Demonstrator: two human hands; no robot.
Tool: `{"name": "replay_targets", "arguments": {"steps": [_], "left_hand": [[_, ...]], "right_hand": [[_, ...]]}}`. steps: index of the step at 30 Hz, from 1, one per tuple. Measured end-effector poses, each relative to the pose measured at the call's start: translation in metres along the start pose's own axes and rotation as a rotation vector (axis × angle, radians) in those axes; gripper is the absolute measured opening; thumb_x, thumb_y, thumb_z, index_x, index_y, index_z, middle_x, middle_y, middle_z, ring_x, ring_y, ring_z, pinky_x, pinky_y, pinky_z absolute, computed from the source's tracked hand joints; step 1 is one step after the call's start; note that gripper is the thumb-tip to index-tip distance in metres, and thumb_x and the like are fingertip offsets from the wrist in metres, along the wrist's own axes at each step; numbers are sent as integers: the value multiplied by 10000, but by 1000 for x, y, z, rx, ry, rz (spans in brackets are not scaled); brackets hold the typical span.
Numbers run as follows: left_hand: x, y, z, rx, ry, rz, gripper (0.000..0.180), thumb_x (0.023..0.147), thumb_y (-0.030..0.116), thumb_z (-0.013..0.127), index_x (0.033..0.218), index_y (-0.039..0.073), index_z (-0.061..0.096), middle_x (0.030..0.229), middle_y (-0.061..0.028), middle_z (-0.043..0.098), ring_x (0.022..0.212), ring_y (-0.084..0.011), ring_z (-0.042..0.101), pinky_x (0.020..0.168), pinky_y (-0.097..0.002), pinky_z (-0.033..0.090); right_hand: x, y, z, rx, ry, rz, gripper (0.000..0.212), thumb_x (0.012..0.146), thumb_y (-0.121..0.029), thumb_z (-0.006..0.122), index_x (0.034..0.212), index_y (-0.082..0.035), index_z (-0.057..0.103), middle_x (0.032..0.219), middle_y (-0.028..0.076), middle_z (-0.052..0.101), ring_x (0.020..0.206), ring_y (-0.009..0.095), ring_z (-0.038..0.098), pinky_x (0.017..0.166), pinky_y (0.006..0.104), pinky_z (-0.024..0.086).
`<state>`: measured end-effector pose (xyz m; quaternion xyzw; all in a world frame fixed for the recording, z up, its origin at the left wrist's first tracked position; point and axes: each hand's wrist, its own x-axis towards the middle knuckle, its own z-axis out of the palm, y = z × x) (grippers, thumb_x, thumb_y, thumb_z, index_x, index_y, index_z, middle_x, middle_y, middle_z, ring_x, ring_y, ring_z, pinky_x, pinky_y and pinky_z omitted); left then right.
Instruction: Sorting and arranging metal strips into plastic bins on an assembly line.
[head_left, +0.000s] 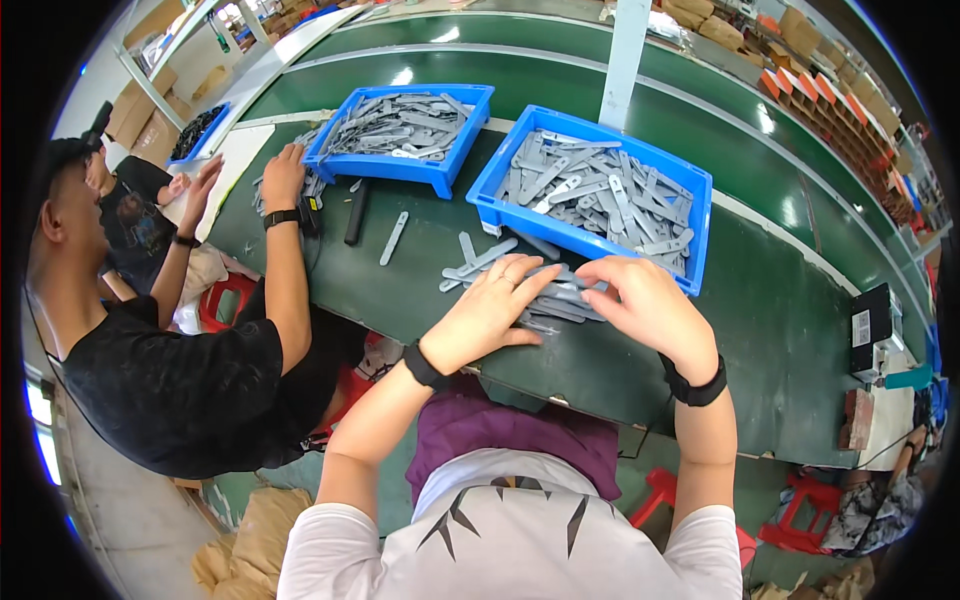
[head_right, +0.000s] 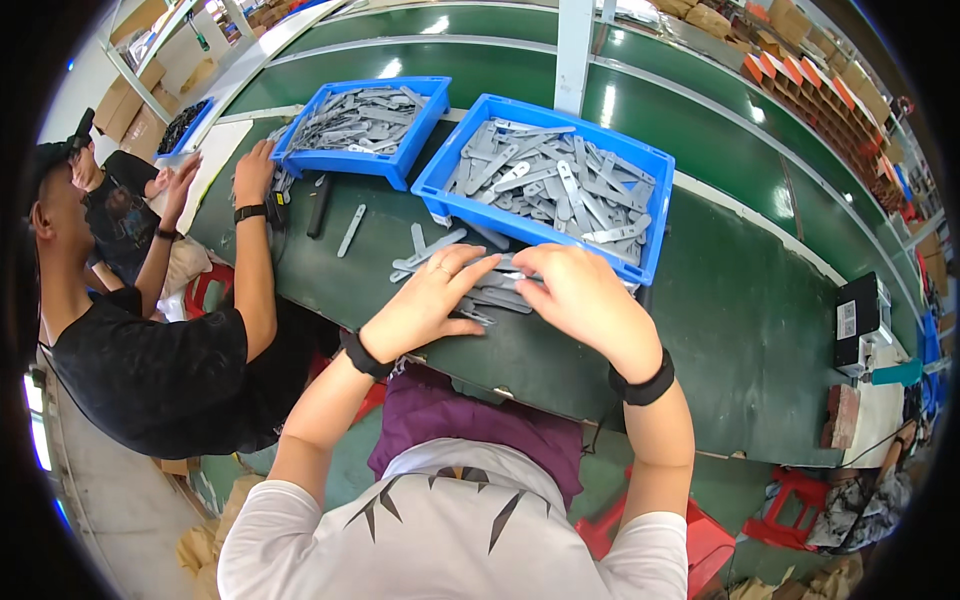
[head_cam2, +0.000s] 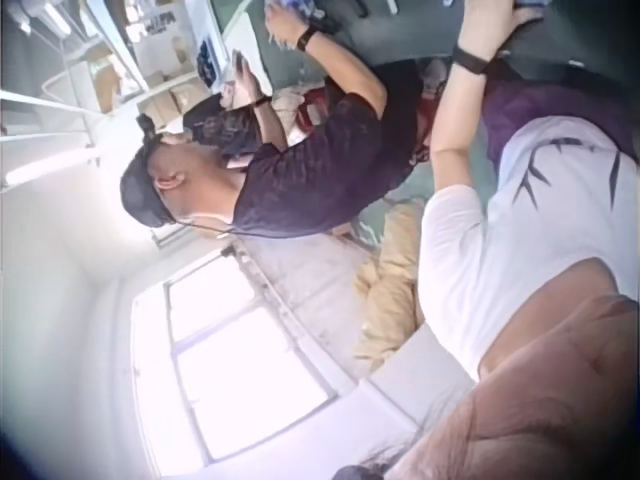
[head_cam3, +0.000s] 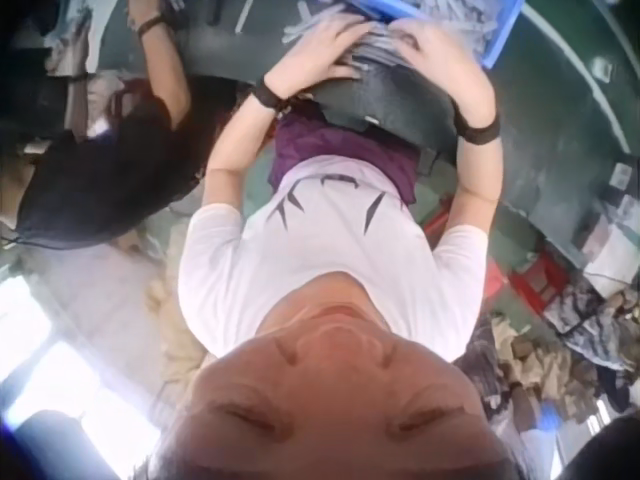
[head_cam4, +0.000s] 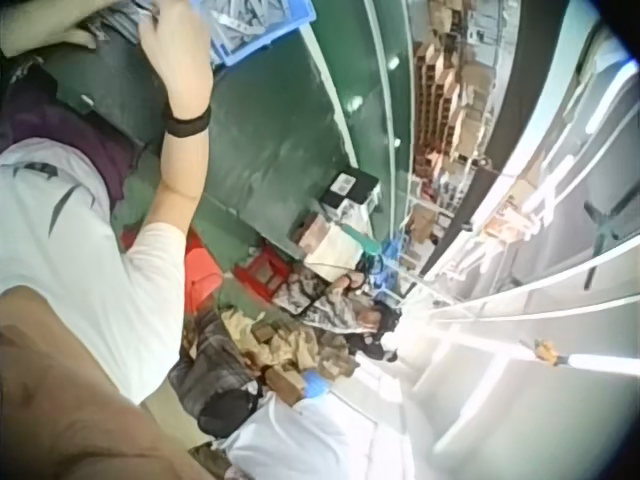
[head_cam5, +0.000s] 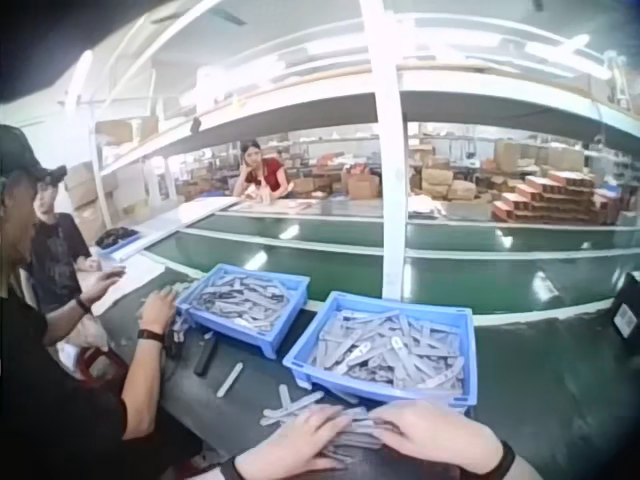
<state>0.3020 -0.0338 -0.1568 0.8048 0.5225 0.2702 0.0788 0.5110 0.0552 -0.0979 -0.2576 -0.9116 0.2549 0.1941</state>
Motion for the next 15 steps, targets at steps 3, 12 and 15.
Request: {"name": "replay_targets", "arguments": {"steps": [3,12,15], "left_hand": [[-13,9,-13,-47,-36,27,755,631,172,781,1310,107,457,1278,-141,455,1212,-335,409,984,-420,377],[-70,-6,-1,58,243,-340,448,750,96,698,1175,63,563,1194,-137,526,1109,-330,479,943,-403,404],[-76,-4,9,94,320,-368,409,745,112,702,1133,64,582,1146,-120,543,1086,-313,486,912,-396,405]], "right_hand": [[-3,19,15,-69,17,32,211,785,-110,632,963,2,648,878,154,667,767,289,642,693,359,503],[-4,39,66,-113,-43,118,226,736,-163,685,923,-51,625,887,107,591,827,301,629,702,401,511],[-4,34,60,-33,-89,133,178,731,-134,663,876,-39,619,848,99,602,794,290,630,672,386,502]]}}
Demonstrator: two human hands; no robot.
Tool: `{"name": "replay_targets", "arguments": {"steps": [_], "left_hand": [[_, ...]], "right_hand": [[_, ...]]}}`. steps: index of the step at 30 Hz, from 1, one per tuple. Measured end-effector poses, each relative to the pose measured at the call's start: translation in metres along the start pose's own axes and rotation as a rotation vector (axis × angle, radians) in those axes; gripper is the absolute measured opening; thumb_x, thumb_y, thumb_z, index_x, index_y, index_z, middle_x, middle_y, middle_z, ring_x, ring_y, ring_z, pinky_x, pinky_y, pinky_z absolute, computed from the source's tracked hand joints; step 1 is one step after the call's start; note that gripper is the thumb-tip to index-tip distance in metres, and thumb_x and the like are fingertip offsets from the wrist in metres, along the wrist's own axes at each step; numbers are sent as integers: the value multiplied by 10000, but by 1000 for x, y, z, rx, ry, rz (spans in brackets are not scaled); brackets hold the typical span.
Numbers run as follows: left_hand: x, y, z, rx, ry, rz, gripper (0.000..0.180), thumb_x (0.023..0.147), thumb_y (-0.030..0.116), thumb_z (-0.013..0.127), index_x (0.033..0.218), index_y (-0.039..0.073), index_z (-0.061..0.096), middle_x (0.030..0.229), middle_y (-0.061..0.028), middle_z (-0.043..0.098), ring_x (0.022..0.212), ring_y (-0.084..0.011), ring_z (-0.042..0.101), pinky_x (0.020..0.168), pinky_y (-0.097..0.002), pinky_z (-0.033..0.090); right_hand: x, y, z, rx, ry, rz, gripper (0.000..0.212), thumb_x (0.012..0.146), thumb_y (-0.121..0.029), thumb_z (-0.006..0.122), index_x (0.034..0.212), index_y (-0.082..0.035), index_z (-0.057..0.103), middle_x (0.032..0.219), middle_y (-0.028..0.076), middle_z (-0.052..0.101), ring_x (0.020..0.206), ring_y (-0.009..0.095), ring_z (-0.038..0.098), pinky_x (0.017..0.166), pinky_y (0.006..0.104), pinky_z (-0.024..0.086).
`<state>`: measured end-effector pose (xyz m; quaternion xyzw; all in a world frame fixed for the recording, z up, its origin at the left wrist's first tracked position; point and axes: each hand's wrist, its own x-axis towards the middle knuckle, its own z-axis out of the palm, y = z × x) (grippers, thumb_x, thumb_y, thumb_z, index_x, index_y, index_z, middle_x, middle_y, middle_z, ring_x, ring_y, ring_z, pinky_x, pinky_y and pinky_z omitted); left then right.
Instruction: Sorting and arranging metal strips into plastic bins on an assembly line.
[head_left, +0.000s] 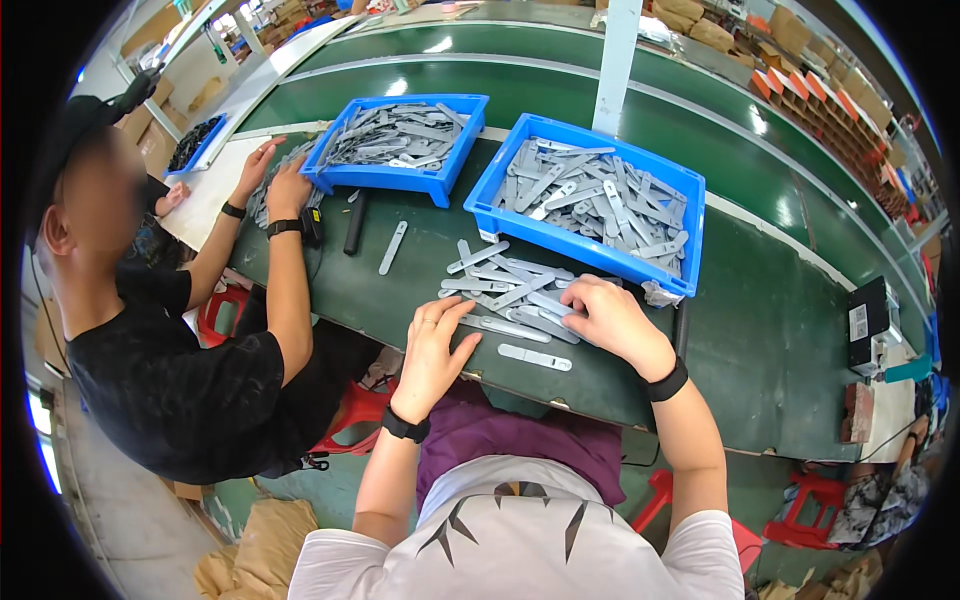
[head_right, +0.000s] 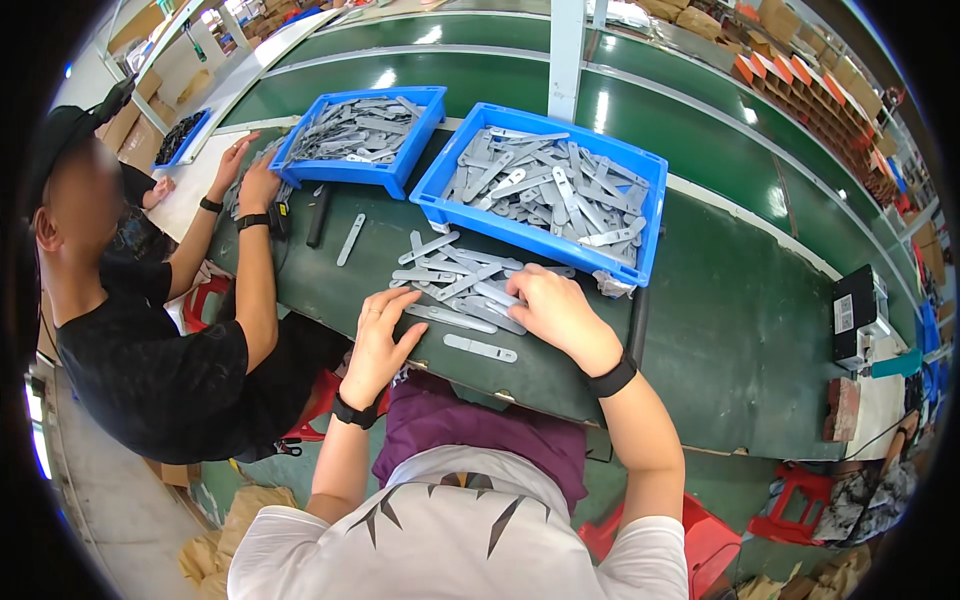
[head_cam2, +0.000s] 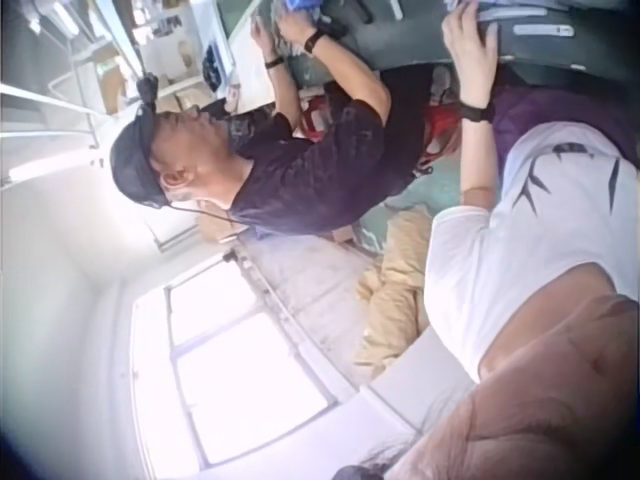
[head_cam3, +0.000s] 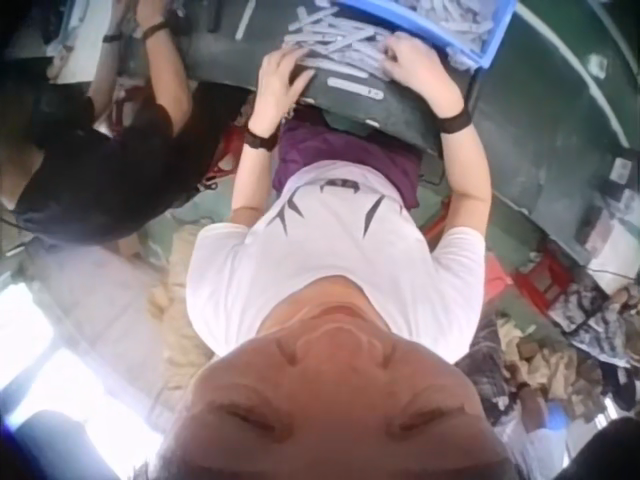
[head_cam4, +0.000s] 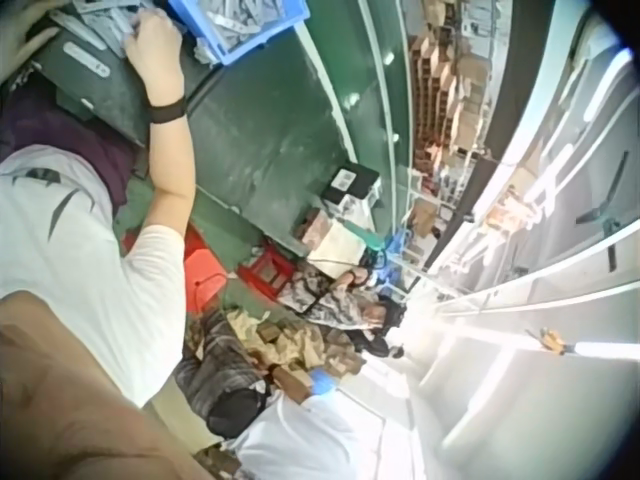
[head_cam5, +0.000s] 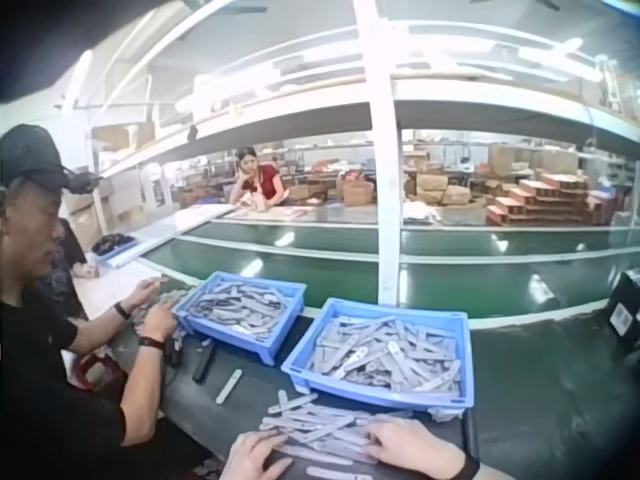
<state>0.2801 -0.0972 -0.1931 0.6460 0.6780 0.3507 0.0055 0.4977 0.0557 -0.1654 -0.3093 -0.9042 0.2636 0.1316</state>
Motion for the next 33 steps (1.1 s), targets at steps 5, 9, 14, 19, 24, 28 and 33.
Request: {"name": "replay_targets", "arguments": {"steps": [5,9,14,19,24,28,33], "left_hand": [[5,0,7,-56,62,-12,336,748,108,697,1070,64,612,1079,-100,567,1035,-300,499,888,-389,411],[19,7,6,-46,38,-12,291,752,80,687,1035,53,629,1035,-116,573,988,-301,515,845,-379,435],[35,16,7,8,-94,60,256,758,86,673,1010,57,633,972,-113,569,938,-308,524,801,-394,443],[33,12,10,26,-125,41,194,761,90,666,946,49,628,923,-114,563,904,-316,532,775,-393,447],[29,8,10,30,-47,39,118,771,81,651,875,36,617,827,-104,566,847,-306,544,736,-386,447],[26,2,10,-27,-23,-30,88,788,65,636,864,25,612,798,-104,567,791,-280,556,705,-360,452],[24,1,4,-469,-24,-417,101,869,107,609,851,8,598,733,-39,611,648,-113,578,608,-262,452]], "right_hand": [[-4,-3,-11,111,14,9,134,731,-103,628,835,-21,612,784,95,613,728,257,628,637,361,489],[-6,5,-19,207,40,40,125,740,-94,613,838,-17,619,761,95,607,699,238,622,621,350,480],[-9,7,-18,87,175,25,141,737,-110,634,854,-32,625,761,85,613,717,260,623,638,370,484],[-13,1,-13,62,12,71,185,731,-146,682,868,-37,622,833,78,606,729,239,618,634,346,479],[-13,1,3,-89,33,20,173,741,-154,668,872,-51,621,819,87,623,765,263,635,653,374,497],[-10,3,2,-69,82,2,133,767,-133,624,850,-29,625,794,111,637,719,272,634,634,368,494],[-9,0,-12,168,114,68,136,798,-159,597,838,-34,633,801,121,663,685,258,645,606,348,492]]}}
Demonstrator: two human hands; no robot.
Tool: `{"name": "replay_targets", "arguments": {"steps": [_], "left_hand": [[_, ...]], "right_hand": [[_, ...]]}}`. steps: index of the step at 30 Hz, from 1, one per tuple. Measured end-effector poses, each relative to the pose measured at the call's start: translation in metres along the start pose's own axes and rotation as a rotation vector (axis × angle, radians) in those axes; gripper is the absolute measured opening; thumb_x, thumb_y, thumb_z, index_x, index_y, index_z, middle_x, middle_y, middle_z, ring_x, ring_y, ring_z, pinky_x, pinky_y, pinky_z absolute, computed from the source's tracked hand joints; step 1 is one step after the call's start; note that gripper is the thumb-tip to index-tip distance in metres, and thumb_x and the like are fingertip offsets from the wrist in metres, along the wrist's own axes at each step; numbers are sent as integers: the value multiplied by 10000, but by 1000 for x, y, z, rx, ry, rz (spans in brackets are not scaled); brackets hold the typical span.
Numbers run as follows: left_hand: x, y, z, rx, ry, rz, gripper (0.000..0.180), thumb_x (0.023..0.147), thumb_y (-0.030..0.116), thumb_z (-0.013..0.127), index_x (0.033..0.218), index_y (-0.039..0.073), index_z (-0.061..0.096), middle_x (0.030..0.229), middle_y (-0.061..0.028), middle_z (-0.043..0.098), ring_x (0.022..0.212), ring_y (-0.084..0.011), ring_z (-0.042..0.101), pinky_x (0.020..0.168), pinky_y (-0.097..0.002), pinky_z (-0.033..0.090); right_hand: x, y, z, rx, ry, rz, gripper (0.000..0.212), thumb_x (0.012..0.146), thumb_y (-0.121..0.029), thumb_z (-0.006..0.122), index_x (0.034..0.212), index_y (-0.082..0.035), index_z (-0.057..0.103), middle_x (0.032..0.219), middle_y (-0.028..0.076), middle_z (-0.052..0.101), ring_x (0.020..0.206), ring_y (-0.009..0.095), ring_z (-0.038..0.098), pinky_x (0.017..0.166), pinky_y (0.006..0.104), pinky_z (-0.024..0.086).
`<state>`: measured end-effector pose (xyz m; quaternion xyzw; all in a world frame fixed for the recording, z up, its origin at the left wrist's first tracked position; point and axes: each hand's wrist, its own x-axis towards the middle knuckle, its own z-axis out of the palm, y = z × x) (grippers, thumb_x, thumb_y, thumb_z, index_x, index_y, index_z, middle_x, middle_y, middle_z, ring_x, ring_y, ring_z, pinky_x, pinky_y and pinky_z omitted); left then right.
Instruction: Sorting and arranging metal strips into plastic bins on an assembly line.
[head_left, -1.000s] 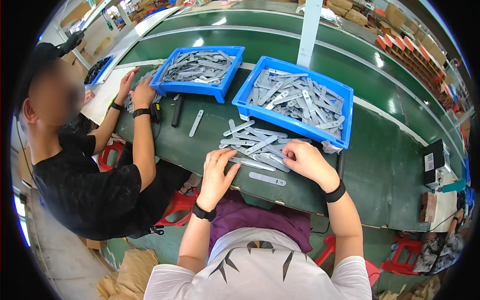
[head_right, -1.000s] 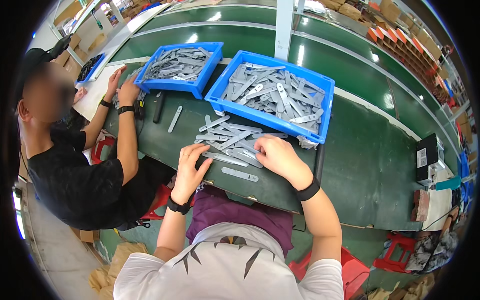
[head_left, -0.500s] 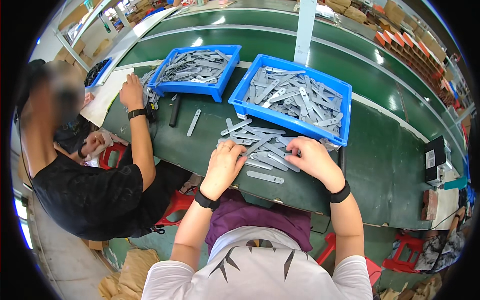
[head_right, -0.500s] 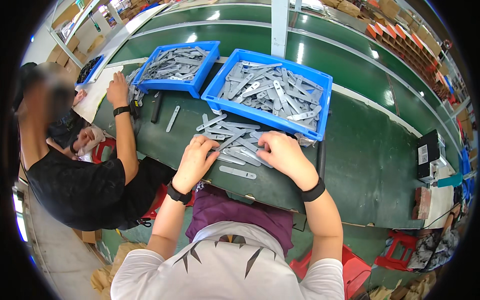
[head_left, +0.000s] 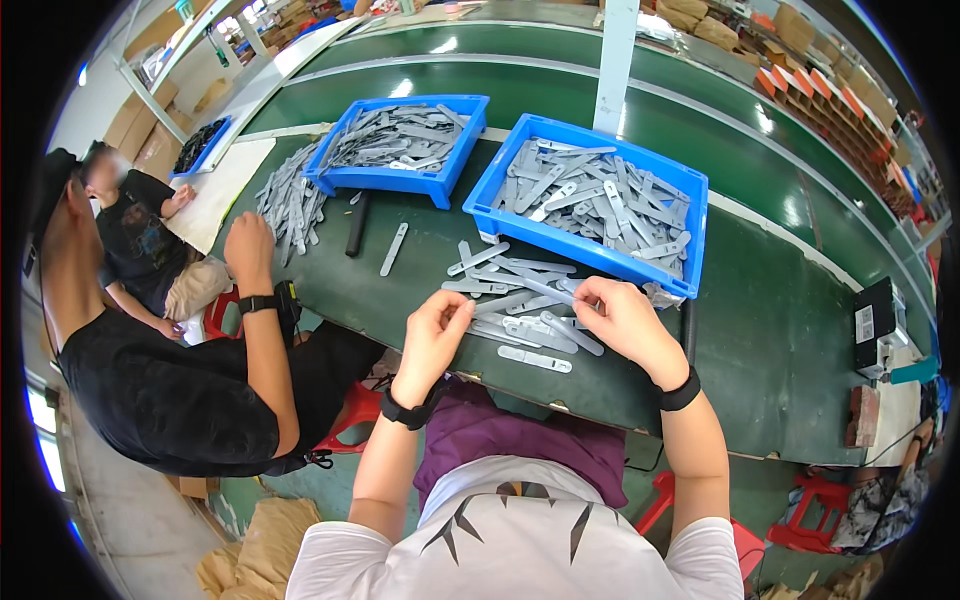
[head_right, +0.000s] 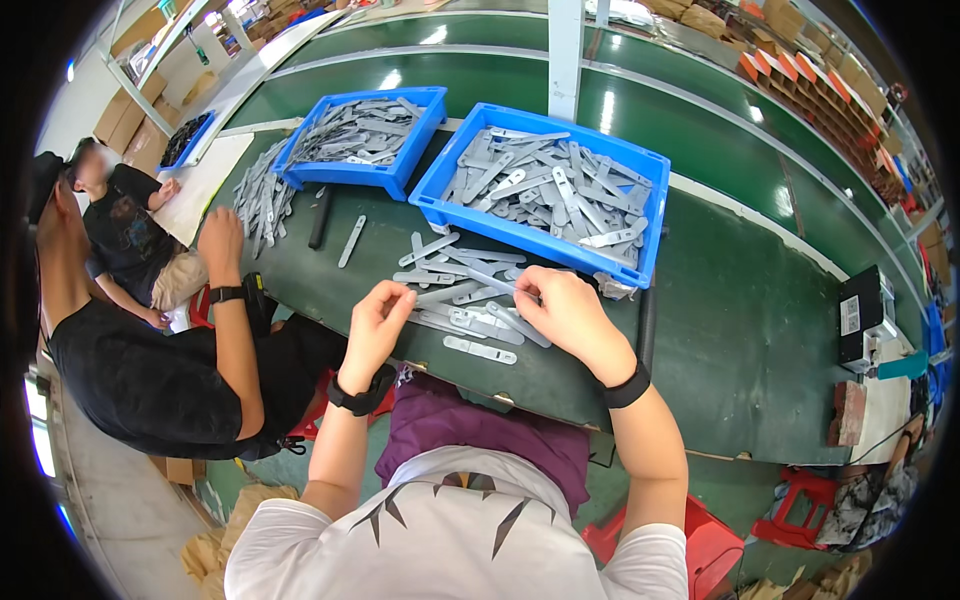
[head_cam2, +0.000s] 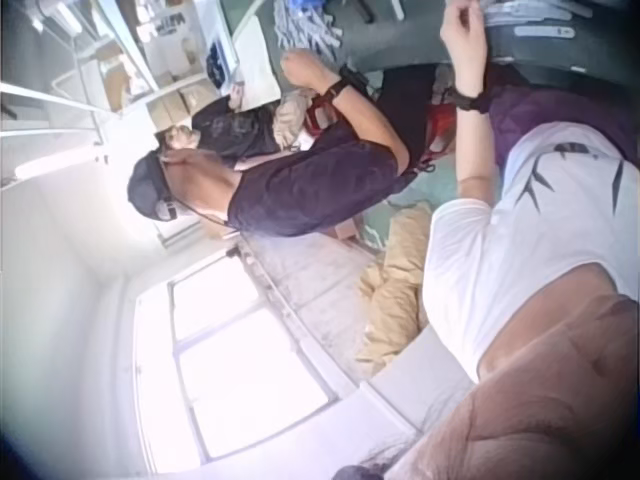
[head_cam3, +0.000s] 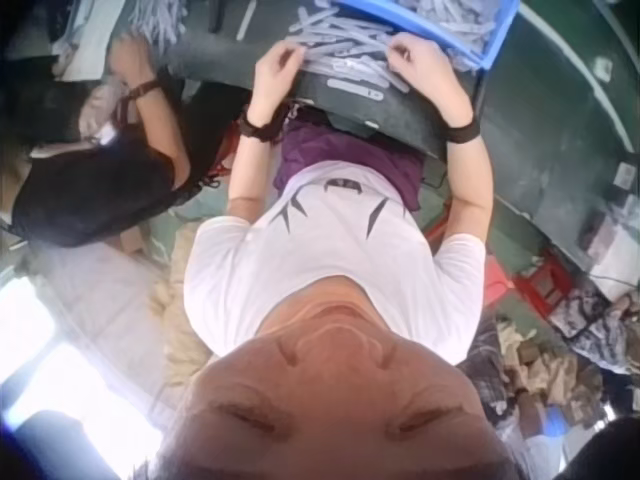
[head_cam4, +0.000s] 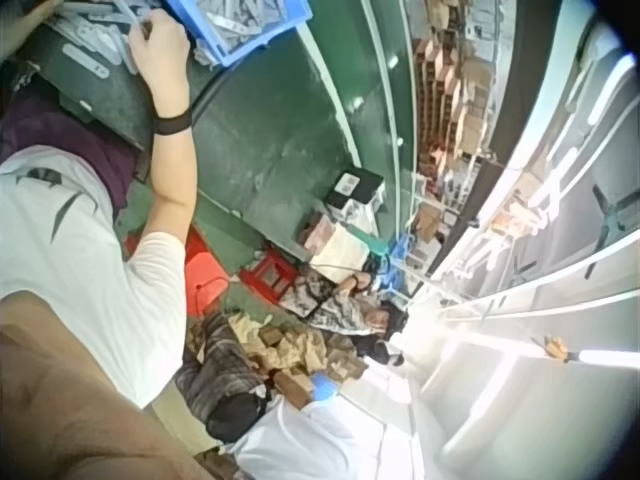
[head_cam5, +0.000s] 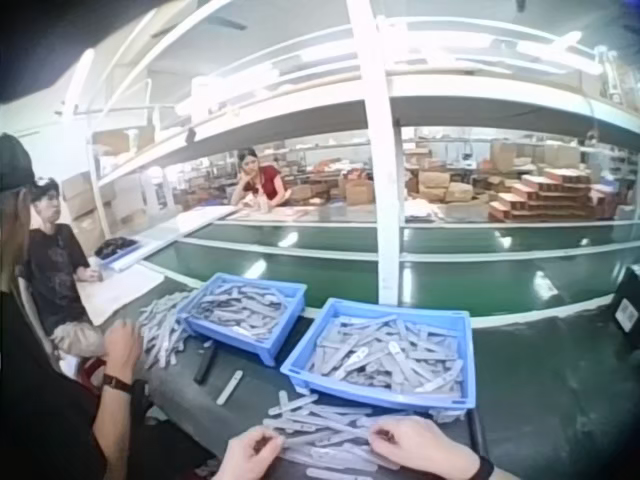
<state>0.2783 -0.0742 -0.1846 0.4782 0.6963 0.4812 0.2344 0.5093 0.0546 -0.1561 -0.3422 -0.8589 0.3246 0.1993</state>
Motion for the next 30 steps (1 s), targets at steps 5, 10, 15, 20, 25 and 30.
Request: {"name": "replay_targets", "arguments": {"steps": [5,10,15,20,25,30], "left_hand": [[1,-10,-12,-287,-38,-133,162,921,160,571,925,-2,575,777,-39,632,707,-82,601,620,-206,457],[-2,-4,-13,-548,29,-88,144,934,137,541,887,2,558,893,-110,659,754,-120,632,636,-233,502],[-8,-10,-19,-796,52,-184,111,924,132,560,917,27,524,870,-145,648,686,-193,666,553,-255,540],[-10,-15,-15,-848,56,-190,138,911,89,569,1024,33,512,841,-123,637,676,-174,652,583,-268,557],[-13,-15,-11,-842,68,-149,291,875,29,601,1146,17,496,830,-34,586,704,-102,564,660,-248,500],[-14,-28,-20,-943,94,-180,246,869,31,611,1103,17,535,839,-9,556,686,-96,520,639,-237,444]], "right_hand": [[1,2,-12,337,92,-23,106,843,-83,615,905,2,629,707,21,609,597,58,514,540,217,413],[2,9,-31,304,481,-156,109,839,-62,636,928,1,647,728,32,621,595,62,537,529,216,423],[0,3,-47,683,363,71,236,839,-31,638,1066,32,627,764,38,631,568,73,560,483,192,438],[1,13,-47,715,357,23,280,840,2,625,1116,38,595,807,62,628,582,85,581,486,199,472],[2,18,-51,111,613,-87,343,795,-49,668,1131,-24,604,829,70,630,641,119,599,514,257,477],[-1,-4,-46,-152,838,-145,210,791,-90,666,984,-11,643,769,80,621,620,150,594,539,289,473]]}}
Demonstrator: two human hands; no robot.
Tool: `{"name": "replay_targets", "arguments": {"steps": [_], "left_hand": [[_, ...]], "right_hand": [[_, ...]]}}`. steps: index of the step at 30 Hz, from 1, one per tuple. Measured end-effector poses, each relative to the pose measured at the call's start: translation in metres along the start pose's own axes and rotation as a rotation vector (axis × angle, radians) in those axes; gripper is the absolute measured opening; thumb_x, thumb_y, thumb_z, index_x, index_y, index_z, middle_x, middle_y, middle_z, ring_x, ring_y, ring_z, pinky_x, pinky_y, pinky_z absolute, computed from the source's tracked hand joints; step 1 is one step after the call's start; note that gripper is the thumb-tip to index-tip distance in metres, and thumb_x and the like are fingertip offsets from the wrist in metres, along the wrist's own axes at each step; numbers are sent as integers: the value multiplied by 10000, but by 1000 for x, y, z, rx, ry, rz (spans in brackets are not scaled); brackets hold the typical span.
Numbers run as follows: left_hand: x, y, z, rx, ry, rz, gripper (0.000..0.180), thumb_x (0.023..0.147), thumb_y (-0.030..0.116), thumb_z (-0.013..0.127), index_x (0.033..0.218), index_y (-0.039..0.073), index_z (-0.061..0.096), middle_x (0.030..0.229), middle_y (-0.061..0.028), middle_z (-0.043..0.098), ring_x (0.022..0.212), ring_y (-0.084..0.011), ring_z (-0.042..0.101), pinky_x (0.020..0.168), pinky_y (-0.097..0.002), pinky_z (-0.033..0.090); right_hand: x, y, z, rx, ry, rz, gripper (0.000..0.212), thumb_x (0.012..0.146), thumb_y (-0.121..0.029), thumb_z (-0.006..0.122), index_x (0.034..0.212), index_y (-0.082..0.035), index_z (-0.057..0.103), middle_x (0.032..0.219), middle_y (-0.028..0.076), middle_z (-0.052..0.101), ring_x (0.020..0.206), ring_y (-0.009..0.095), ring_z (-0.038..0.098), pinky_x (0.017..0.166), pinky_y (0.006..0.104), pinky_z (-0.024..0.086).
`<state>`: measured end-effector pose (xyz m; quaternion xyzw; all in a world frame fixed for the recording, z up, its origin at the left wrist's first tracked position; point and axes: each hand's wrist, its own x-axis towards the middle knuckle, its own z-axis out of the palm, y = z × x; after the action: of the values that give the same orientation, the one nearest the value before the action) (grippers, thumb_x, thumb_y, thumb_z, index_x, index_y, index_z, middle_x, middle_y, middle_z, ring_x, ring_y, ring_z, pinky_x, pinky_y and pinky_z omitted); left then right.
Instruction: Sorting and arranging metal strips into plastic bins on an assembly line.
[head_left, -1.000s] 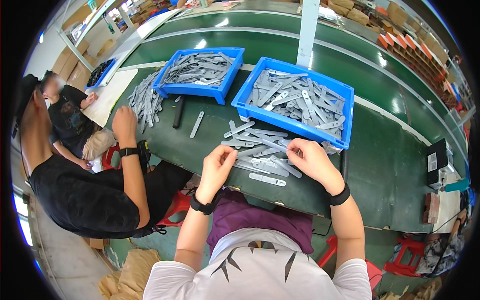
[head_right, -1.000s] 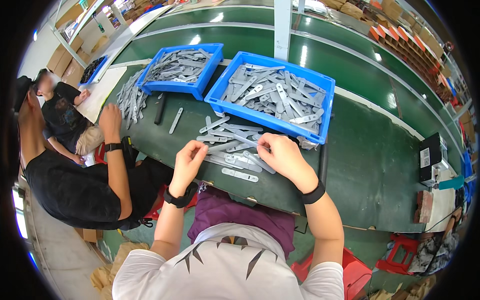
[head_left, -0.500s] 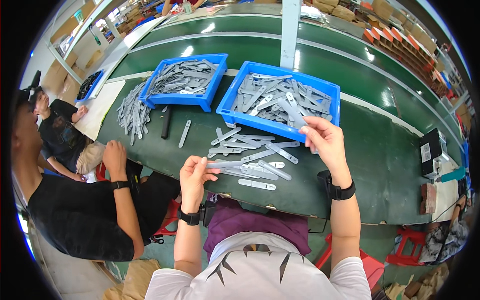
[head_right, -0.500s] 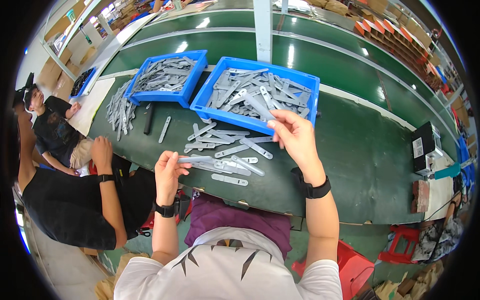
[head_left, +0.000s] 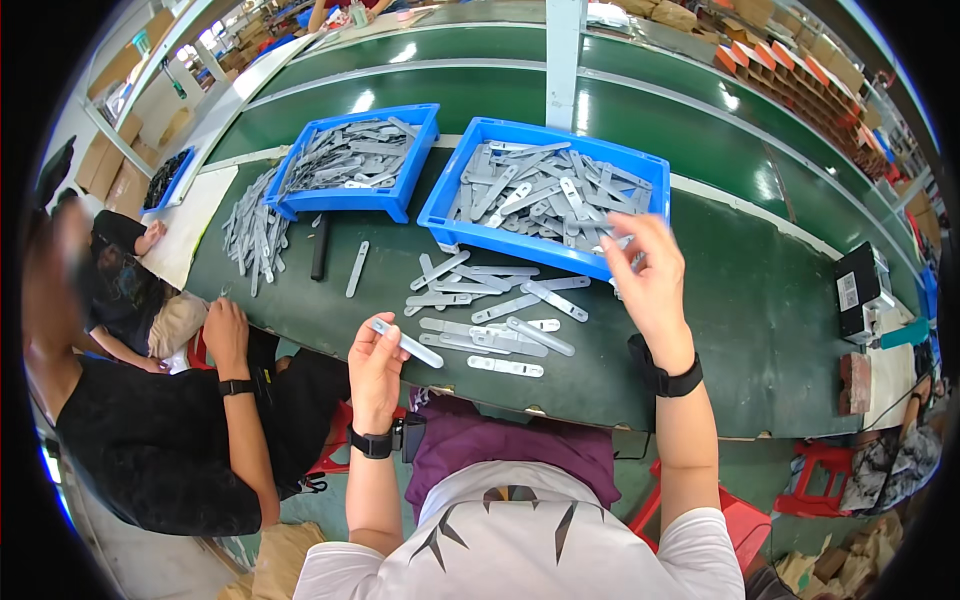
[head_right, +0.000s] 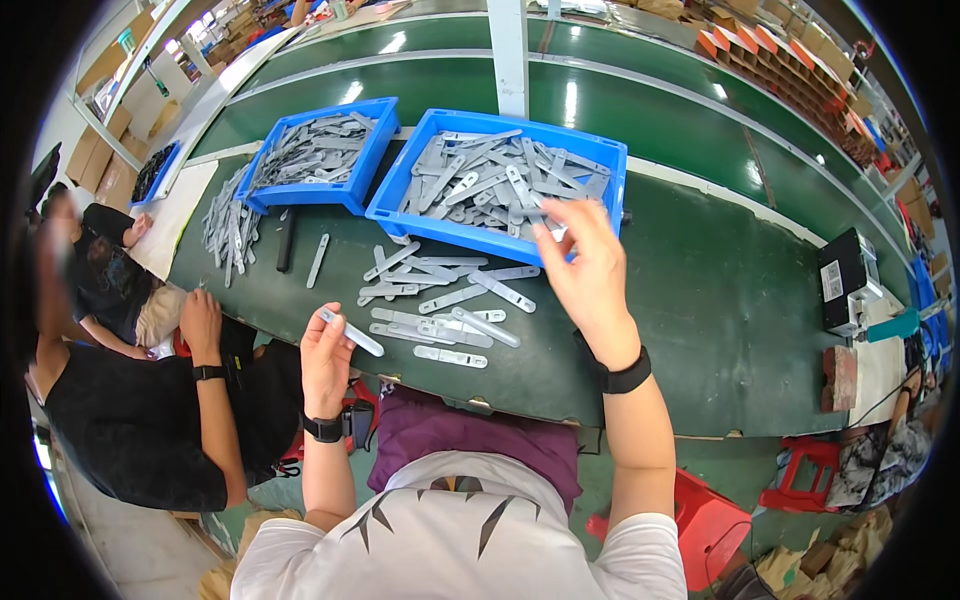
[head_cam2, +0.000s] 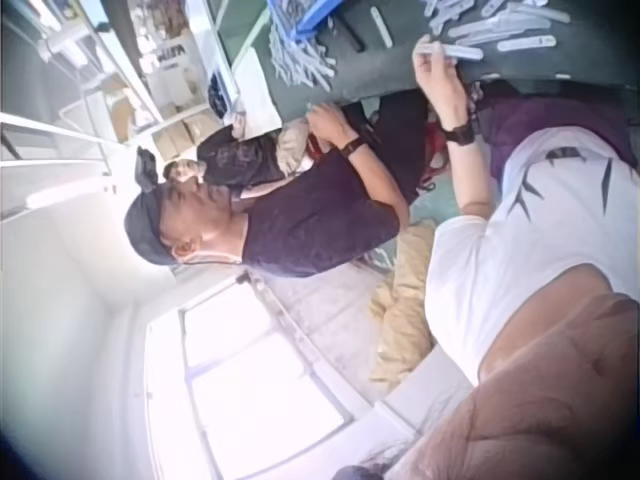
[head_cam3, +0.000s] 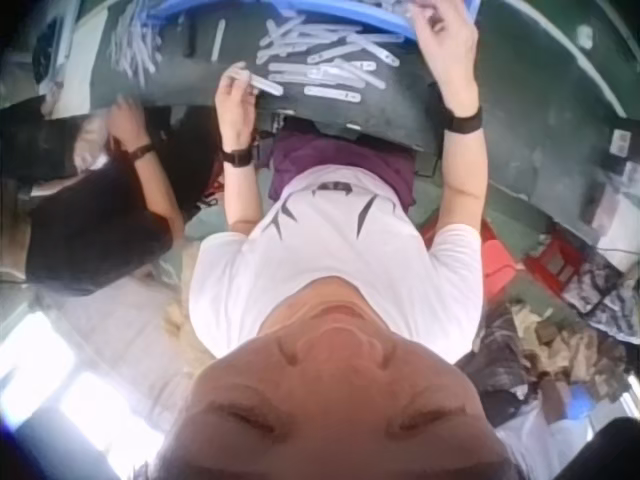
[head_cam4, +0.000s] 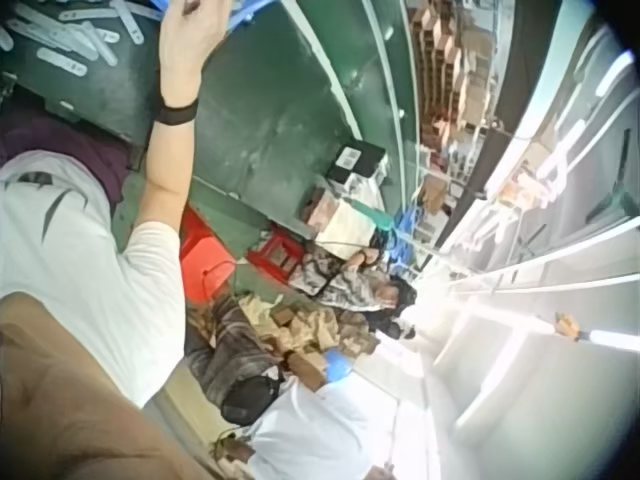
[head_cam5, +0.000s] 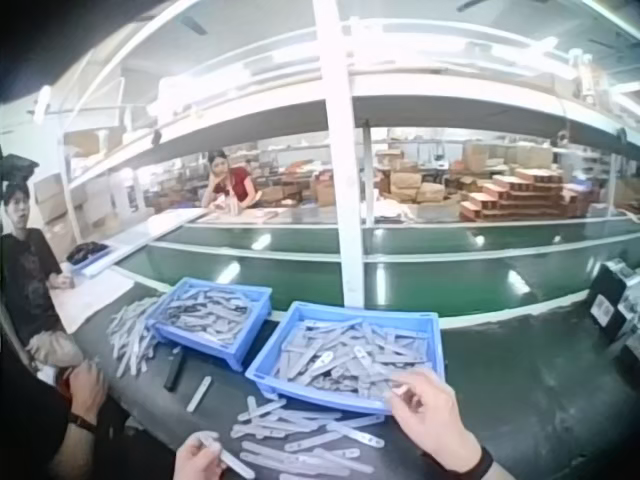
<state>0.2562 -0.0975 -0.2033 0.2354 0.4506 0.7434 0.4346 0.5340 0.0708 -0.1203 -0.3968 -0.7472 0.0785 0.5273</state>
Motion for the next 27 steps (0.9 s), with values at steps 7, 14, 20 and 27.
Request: {"name": "replay_targets", "arguments": {"steps": [7,14,20,27], "left_hand": [[-5,5,22,208,46,157,135,929,142,549,1011,34,555,831,-14,578,727,-92,531,713,-260,445],[-13,4,23,470,-54,210,125,949,159,513,963,37,540,673,26,482,567,-52,437,530,-196,357],[-16,3,27,479,-42,80,112,925,125,558,983,32,578,659,62,434,531,-10,344,473,-170,255],[-14,-3,25,713,-50,131,82,866,61,604,938,27,626,789,7,565,716,-91,504,651,-219,412]], "right_hand": [[-44,12,24,-213,-825,-54,162,725,-63,644,878,-12,627,863,134,626,807,319,626,709,405,506],[-34,12,27,3,-914,46,189,696,-38,616,881,-1,624,808,182,624,731,327,635,670,395,510],[-14,4,14,611,-934,522,143,808,-80,643,928,-3,655,712,36,613,528,73,516,492,221,413],[-3,21,0,468,-277,233,256,828,-14,616,1083,-13,629,926,67,583,620,86,545,524,227,437]]}}
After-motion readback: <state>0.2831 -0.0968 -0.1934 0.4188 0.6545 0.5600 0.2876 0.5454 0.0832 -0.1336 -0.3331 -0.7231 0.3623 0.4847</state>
